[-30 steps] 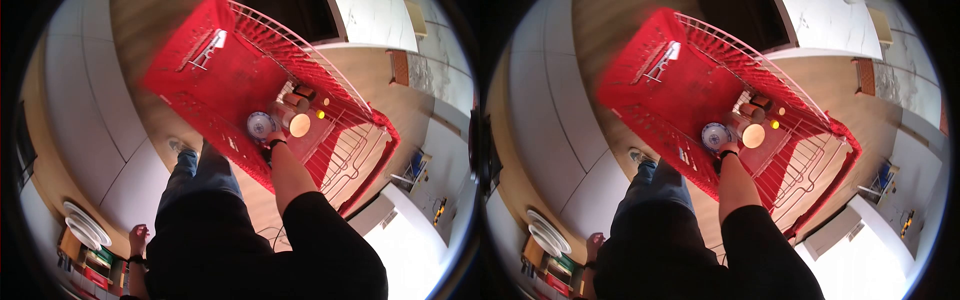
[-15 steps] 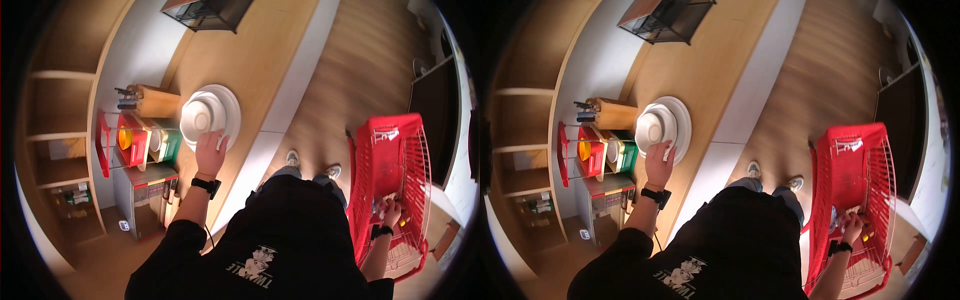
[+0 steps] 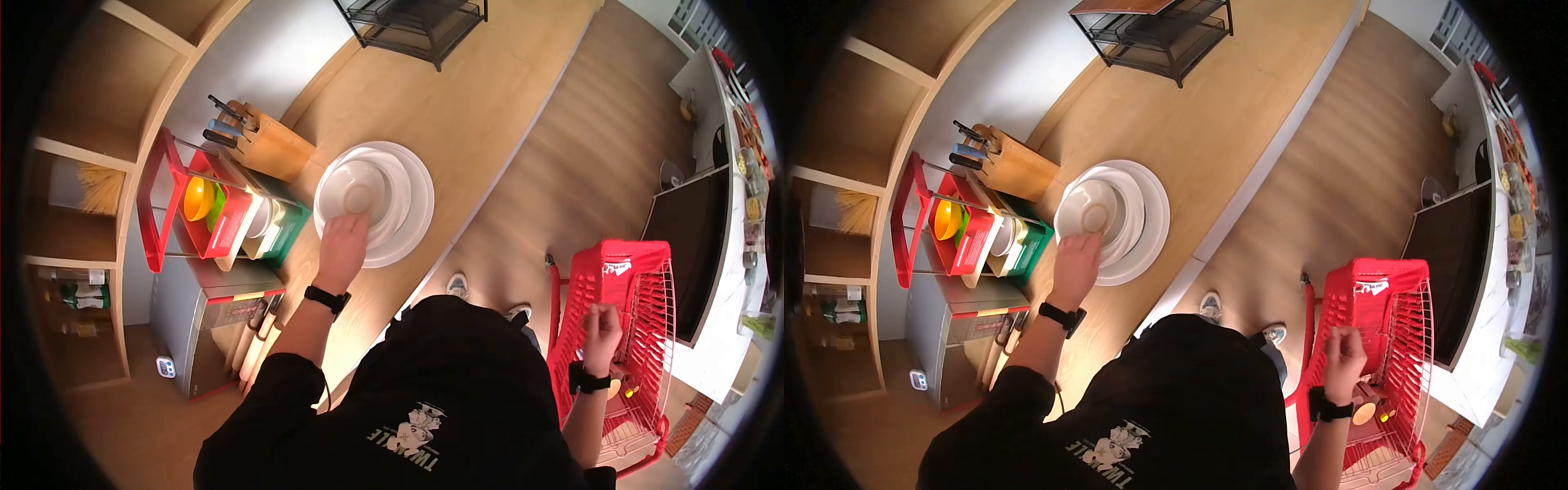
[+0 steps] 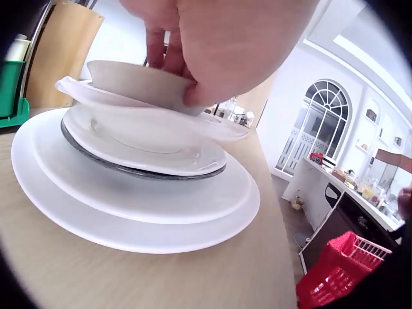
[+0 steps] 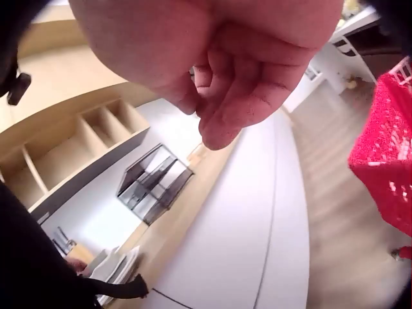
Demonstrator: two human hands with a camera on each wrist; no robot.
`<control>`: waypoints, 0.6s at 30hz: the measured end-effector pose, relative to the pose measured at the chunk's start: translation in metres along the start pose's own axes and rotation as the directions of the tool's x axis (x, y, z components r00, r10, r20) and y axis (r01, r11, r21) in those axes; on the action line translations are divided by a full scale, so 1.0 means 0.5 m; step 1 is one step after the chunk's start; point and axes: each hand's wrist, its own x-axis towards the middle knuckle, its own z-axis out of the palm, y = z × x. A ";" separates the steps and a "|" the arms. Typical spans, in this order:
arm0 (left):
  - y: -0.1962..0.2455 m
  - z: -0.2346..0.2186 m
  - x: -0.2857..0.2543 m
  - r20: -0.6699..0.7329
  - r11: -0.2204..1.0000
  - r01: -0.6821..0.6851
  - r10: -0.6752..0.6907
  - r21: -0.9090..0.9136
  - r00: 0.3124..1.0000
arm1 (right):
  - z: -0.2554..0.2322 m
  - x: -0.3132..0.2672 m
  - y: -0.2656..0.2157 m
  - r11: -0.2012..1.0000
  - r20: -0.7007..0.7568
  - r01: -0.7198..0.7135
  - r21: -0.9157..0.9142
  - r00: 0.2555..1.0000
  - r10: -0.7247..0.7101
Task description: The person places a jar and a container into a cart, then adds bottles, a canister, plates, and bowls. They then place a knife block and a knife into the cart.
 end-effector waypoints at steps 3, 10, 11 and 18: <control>-0.016 -0.015 0.002 -0.150 1.000 0.012 -0.010 0.011 0.989 | 0.076 0.008 -0.124 0.958 0.160 0.199 -0.209 0.973 -0.167; 0.076 -0.103 0.041 -0.230 0.953 -0.196 0.142 -0.231 0.963 | 0.180 0.020 -0.261 0.927 0.391 0.375 -0.015 0.856 -0.339; 0.105 -0.114 0.053 -0.218 0.927 -0.255 0.198 -0.275 0.956 | 0.189 0.020 -0.282 0.957 0.408 0.287 0.040 0.870 -0.278; 0.329 -0.121 0.111 -0.347 0.575 -0.738 0.652 -0.354 0.674 | 0.125 0.013 -0.285 0.966 0.381 -0.149 0.210 0.923 0.060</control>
